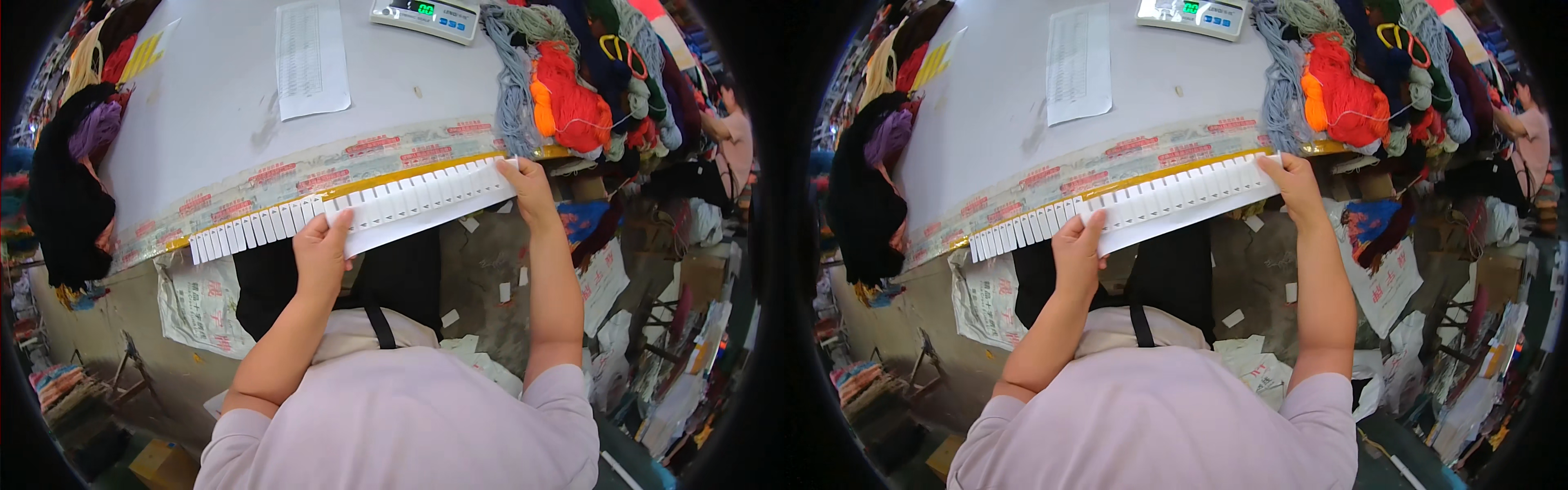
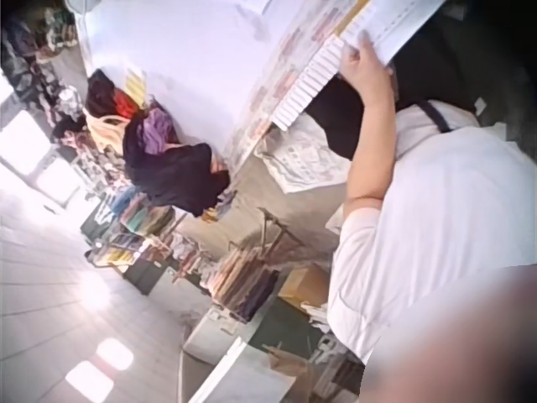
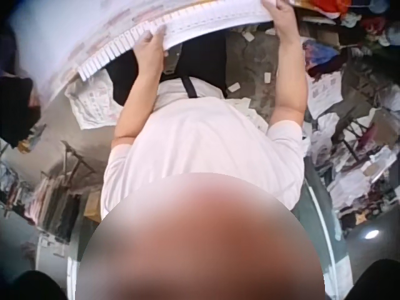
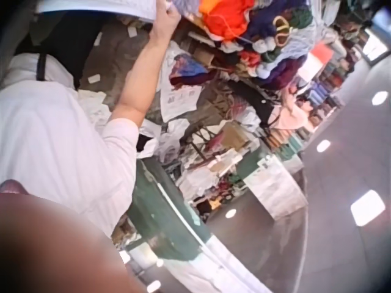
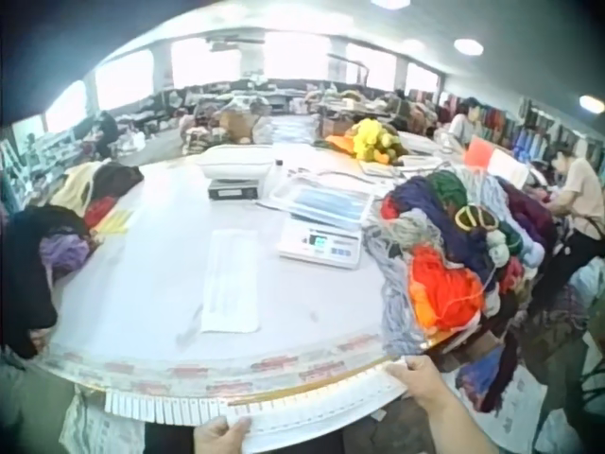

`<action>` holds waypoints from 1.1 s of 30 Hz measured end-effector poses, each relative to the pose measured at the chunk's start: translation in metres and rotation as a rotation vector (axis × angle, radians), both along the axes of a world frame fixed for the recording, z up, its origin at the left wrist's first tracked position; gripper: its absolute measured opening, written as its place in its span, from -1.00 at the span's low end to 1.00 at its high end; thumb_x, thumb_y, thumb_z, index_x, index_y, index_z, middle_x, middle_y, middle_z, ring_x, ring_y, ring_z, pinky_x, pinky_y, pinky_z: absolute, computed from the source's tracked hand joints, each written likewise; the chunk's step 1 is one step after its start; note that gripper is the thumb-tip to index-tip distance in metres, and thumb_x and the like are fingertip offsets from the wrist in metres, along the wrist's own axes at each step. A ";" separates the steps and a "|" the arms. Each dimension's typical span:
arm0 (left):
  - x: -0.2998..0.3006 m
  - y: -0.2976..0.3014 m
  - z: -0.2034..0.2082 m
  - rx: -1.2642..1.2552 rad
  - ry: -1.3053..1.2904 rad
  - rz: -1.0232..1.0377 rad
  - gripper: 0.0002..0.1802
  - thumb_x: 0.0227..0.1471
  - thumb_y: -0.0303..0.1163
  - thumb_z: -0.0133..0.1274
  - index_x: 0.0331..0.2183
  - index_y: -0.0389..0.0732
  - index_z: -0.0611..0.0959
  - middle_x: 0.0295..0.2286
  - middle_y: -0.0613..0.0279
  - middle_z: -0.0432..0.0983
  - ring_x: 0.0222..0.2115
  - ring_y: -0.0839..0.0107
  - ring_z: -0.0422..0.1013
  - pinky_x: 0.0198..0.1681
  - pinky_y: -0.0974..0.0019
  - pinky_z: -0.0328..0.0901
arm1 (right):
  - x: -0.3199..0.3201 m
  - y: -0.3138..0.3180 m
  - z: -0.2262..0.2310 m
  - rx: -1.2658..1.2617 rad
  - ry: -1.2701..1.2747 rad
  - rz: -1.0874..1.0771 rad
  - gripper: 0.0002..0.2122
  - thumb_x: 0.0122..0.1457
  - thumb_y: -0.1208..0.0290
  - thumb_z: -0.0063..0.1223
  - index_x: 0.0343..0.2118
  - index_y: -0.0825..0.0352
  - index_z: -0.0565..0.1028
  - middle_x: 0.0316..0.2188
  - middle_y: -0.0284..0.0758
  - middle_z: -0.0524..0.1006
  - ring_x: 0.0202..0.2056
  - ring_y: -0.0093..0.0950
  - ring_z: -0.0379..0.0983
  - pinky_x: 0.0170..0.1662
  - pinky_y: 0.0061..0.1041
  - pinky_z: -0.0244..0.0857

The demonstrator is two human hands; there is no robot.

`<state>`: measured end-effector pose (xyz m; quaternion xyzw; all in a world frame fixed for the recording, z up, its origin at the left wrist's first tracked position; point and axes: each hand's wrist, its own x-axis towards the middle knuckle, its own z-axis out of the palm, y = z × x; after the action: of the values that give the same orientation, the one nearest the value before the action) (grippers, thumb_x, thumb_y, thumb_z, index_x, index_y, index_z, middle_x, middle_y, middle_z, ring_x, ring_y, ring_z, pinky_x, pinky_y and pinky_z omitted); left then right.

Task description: Documenting data in a notebook, weighing bundles of yarn on a scale, and trimming them with scissors.

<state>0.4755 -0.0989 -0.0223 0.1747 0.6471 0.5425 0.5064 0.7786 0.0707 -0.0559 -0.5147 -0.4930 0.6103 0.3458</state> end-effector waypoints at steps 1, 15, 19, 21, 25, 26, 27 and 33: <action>0.005 0.002 -0.004 -0.001 -0.008 -0.021 -0.71 0.11 -0.26 0.12 -0.50 -0.28 0.60 -0.68 0.36 0.42 -0.78 0.68 0.22 -0.78 0.56 0.08 | 0.006 0.000 -0.001 0.003 -0.006 0.009 -0.81 0.15 0.37 0.14 -0.32 0.43 0.58 -0.42 -0.38 0.59 -0.42 -0.68 0.46 -0.32 -0.65 0.29; 0.009 0.019 -0.023 -0.054 -0.108 0.084 -0.65 0.15 -0.20 0.06 -0.51 -0.29 0.57 -0.67 0.32 0.42 -0.78 0.62 0.22 -0.77 0.55 0.10 | 0.002 0.001 -0.012 -0.020 -0.060 -0.051 -0.77 0.18 0.35 0.13 -0.29 0.46 0.59 -0.42 -0.36 0.60 -0.43 -0.68 0.47 -0.34 -0.67 0.30; 0.008 0.026 -0.026 -0.095 -0.119 0.109 -0.63 0.16 -0.19 0.04 -0.54 -0.28 0.56 -0.68 0.31 0.41 -0.79 0.61 0.21 -0.76 0.54 0.09 | -0.001 0.002 -0.010 -0.025 -0.100 -0.075 -0.77 0.15 0.35 0.15 -0.32 0.47 0.59 -0.44 -0.36 0.59 -0.46 -0.68 0.46 -0.37 -0.67 0.29; 0.008 0.026 -0.023 -0.101 -0.133 0.125 -0.61 0.16 -0.18 0.02 -0.57 -0.27 0.54 -0.70 0.30 0.39 -0.80 0.60 0.20 -0.76 0.52 0.08 | -0.002 0.003 -0.009 -0.032 -0.113 -0.077 -0.77 0.14 0.36 0.16 -0.33 0.48 0.59 -0.45 -0.36 0.59 -0.47 -0.67 0.46 -0.38 -0.67 0.28; 0.010 0.029 -0.023 -0.100 -0.138 0.144 -0.62 0.18 -0.19 -0.02 -0.53 -0.28 0.54 -0.73 0.30 0.37 -0.80 0.58 0.21 -0.76 0.50 0.08 | -0.004 0.007 -0.006 -0.034 -0.164 -0.104 -0.75 0.09 0.33 0.20 -0.44 0.49 0.60 -0.55 -0.40 0.56 -0.53 -0.70 0.40 -0.48 -0.65 0.20; 0.011 0.031 -0.021 -0.115 -0.174 0.165 -0.63 0.19 -0.19 -0.04 -0.51 -0.29 0.54 -0.73 0.30 0.36 -0.79 0.57 0.22 -0.76 0.50 0.09 | -0.003 0.008 -0.004 -0.035 -0.191 -0.095 -0.74 0.07 0.31 0.22 -0.44 0.49 0.60 -0.56 -0.40 0.56 -0.54 -0.71 0.39 -0.49 -0.65 0.19; 0.011 0.032 -0.020 -0.129 -0.209 0.185 -0.64 0.20 -0.19 -0.06 -0.48 -0.29 0.54 -0.73 0.30 0.36 -0.79 0.57 0.23 -0.76 0.50 0.09 | 0.002 0.011 -0.007 -0.033 -0.192 -0.098 -0.74 0.07 0.31 0.22 -0.44 0.49 0.60 -0.56 -0.40 0.56 -0.54 -0.71 0.39 -0.49 -0.65 0.19; 0.008 0.030 -0.015 -0.150 -0.275 0.206 -0.64 0.21 -0.18 -0.09 -0.45 -0.28 0.53 -0.68 0.28 0.39 -0.78 0.57 0.21 -0.72 0.49 0.10 | -0.011 -0.011 0.025 0.253 -0.872 -0.197 -0.71 0.05 0.20 0.22 -0.42 0.40 0.56 -0.47 -0.29 0.58 -0.47 -0.43 0.47 -0.38 -0.43 0.30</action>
<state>0.4838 -0.0684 -0.0373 -0.0065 0.6248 0.5606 0.5434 0.7671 0.0600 -0.0312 -0.7214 -0.6117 0.2362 0.2225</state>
